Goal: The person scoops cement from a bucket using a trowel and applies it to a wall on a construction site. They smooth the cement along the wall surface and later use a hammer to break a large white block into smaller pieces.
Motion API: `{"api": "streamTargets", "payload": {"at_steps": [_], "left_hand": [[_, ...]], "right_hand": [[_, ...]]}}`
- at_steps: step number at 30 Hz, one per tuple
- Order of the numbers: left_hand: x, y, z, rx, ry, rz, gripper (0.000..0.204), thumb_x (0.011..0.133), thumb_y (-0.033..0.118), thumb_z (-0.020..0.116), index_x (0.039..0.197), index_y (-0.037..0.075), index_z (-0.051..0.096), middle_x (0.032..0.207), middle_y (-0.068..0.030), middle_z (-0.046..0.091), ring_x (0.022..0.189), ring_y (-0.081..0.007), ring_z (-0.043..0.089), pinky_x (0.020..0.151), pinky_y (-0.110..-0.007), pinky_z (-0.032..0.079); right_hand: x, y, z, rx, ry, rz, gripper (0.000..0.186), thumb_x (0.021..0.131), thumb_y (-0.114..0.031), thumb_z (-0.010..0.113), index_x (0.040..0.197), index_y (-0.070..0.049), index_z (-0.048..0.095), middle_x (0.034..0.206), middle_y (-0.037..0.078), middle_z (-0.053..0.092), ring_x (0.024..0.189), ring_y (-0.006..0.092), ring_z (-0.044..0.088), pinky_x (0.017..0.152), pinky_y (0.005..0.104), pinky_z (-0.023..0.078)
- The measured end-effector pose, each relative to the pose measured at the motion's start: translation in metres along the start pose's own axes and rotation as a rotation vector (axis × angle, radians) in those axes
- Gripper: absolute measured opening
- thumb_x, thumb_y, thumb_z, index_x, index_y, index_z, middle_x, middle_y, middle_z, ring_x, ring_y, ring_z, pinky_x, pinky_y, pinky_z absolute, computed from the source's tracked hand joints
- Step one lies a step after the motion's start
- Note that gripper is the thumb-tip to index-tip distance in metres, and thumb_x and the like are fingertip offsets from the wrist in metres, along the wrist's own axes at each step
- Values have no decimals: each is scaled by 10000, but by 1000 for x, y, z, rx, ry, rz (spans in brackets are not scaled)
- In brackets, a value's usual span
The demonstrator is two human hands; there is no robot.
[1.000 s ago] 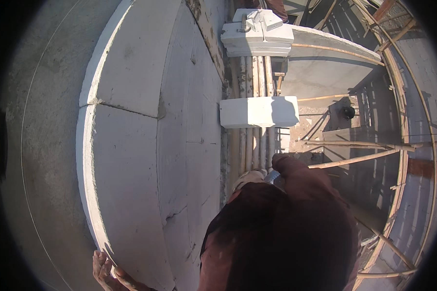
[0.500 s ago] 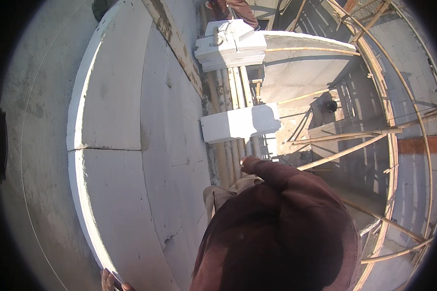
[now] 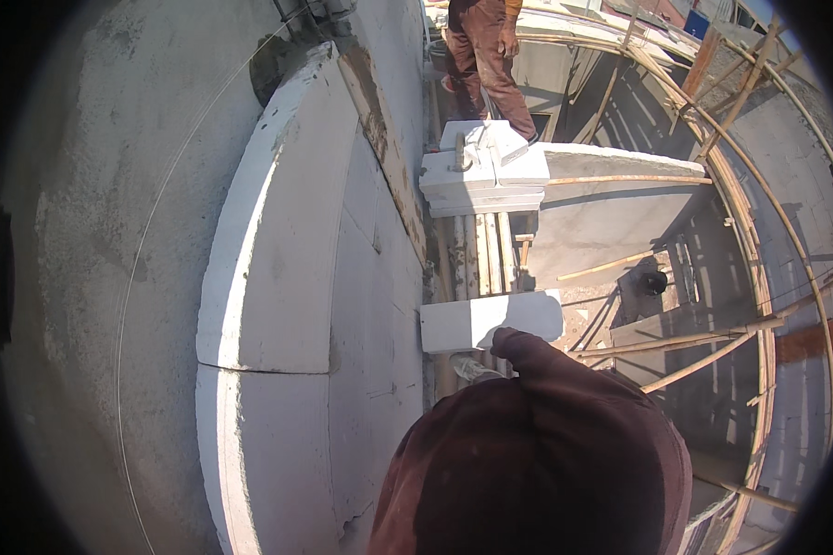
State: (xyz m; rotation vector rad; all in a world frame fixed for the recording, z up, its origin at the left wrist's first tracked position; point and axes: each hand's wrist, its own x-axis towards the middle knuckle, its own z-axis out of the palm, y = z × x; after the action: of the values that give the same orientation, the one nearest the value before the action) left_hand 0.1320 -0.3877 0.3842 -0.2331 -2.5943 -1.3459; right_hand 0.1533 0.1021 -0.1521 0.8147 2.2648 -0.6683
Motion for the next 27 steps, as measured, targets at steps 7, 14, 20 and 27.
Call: {"api": "streamTargets", "payload": {"at_steps": [7,14,20,27], "left_hand": [[14,-37,116,-120,11,-288,479,943,294,645,1236,-72,544,1272,-238,533,1175,-381,527,1048,-465,382],[20,-88,231,-219,-163,-506,470,929,307,662,1214,-53,563,1222,-212,556,1130,-355,545,1007,-447,402],[21,-119,277,-272,-320,-625,463,916,319,676,1195,-38,580,1179,-189,577,1092,-332,560,973,-432,419],[26,-142,324,-297,-438,-740,454,901,332,692,1172,-20,599,1129,-162,600,1047,-305,578,933,-415,439]], "right_hand": [[60,-115,-85,-469,-285,-543,494,833,-435,657,1050,5,715,1008,220,712,1018,389,669,877,477,519],[68,-114,-142,-122,-206,-483,441,851,-389,651,1050,-1,716,970,201,722,960,374,690,854,473,523],[67,28,-192,175,122,91,474,831,-360,695,1164,-25,667,1097,217,693,1094,375,641,960,433,505],[17,118,-183,-85,-219,265,382,850,-340,677,1055,-21,723,1114,211,694,1048,331,678,890,431,541]]}}
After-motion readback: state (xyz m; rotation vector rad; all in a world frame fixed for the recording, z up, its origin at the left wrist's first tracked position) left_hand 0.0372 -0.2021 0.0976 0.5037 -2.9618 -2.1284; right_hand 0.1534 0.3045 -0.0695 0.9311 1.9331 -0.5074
